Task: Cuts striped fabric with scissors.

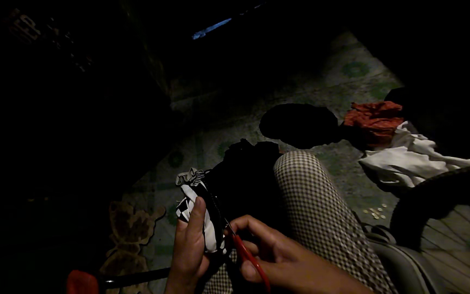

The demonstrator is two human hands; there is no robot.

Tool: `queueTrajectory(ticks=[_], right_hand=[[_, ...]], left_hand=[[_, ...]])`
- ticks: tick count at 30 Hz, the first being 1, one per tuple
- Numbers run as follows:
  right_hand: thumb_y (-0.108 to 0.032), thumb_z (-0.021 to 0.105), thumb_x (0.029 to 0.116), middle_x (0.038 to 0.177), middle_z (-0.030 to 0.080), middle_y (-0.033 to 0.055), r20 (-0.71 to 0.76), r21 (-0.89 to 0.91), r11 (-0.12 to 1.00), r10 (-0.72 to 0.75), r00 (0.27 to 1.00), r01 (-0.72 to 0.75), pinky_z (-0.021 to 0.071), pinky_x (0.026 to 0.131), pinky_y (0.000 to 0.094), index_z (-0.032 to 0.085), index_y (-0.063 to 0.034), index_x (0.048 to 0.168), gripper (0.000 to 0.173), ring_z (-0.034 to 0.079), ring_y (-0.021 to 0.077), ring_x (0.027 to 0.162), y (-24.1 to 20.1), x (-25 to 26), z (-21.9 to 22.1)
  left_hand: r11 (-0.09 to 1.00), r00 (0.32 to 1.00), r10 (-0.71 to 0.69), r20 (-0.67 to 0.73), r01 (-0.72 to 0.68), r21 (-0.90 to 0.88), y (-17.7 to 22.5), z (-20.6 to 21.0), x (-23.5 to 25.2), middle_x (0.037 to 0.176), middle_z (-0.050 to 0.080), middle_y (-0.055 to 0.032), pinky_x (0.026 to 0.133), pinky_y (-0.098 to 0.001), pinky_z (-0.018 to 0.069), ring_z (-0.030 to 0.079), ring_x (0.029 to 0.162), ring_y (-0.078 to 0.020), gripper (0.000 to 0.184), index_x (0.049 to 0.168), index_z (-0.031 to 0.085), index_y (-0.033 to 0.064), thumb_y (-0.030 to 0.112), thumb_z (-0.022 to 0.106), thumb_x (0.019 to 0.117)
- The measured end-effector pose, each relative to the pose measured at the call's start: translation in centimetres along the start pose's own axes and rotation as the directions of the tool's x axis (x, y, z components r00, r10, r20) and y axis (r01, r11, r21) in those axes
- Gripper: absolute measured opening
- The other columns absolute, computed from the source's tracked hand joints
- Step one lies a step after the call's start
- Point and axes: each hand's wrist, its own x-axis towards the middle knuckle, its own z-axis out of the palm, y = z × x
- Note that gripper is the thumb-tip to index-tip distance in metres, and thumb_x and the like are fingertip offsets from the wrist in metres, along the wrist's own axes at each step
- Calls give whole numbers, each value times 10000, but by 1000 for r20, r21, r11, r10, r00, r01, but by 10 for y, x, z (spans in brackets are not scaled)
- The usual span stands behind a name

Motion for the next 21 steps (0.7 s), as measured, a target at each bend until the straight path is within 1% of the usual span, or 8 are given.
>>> queueTrajectory(ticks=[4,5,6,9,11,14,18,21], right_hand=[[-297,692,983,1054,630,52,-14,-4,1000,0,1000,0,546,605,250,462,-155,1392,490,607,100,722,0,1,0],[-286,691,984,1059,633,56,-23,-2,1000,5,1000,-5,546,599,254,465,-156,1393,485,609,104,720,0,0,1],[-272,691,986,1054,633,67,-26,11,1000,11,1000,-11,565,603,272,463,-152,1394,482,622,121,720,0,0,1],[-262,684,990,1055,636,80,-24,43,999,24,999,-23,593,626,304,449,-150,1398,484,647,148,744,-1,1,3],[-285,678,994,1017,633,56,-30,19,1000,2,1000,-1,568,613,270,447,-149,1399,486,627,115,728,0,3,4],[-300,677,992,982,632,32,-50,5,1000,-3,999,3,546,605,245,449,-153,1394,485,612,92,719,-3,5,7],[-315,682,987,943,638,26,-85,27,1000,6,996,-3,554,616,256,438,-158,1398,503,623,96,728,-4,6,14],[-275,678,992,948,639,34,-92,76,997,7,996,0,581,621,290,420,-154,1410,505,642,119,738,-2,6,17]], left_hand=[[1000,1000,-9,11,9,-5,0,-1,1,913,703,-123,684,-350,642,721,745,-174,300,1236,522,3,256,452,1090],[1000,1000,-12,12,12,-7,0,-1,1,888,701,-115,666,-342,639,715,714,-165,298,1224,523,7,264,465,1085],[1000,1000,-14,17,14,-18,0,-2,1,870,701,-110,657,-337,638,711,694,-160,292,1211,526,10,266,477,1081],[999,999,-16,28,17,-34,0,-2,0,883,709,-116,674,-342,642,720,712,-162,298,1213,530,3,266,485,1080],[1000,1000,-21,16,21,4,1,-1,-1,885,710,-106,686,-336,642,720,726,-158,298,1212,532,0,261,464,1086],[999,999,-33,-11,33,29,0,1,-3,847,707,-99,660,-325,638,715,701,-149,298,1191,533,-6,256,428,1095],[1000,1000,-6,17,6,10,-2,0,-4,966,716,-116,794,-353,636,733,852,-166,325,1261,520,-12,256,472,1084],[1000,1000,4,3,-4,27,-2,2,-5,991,718,-114,821,-352,631,733,889,-165,317,1264,523,-16,239,456,1089]])
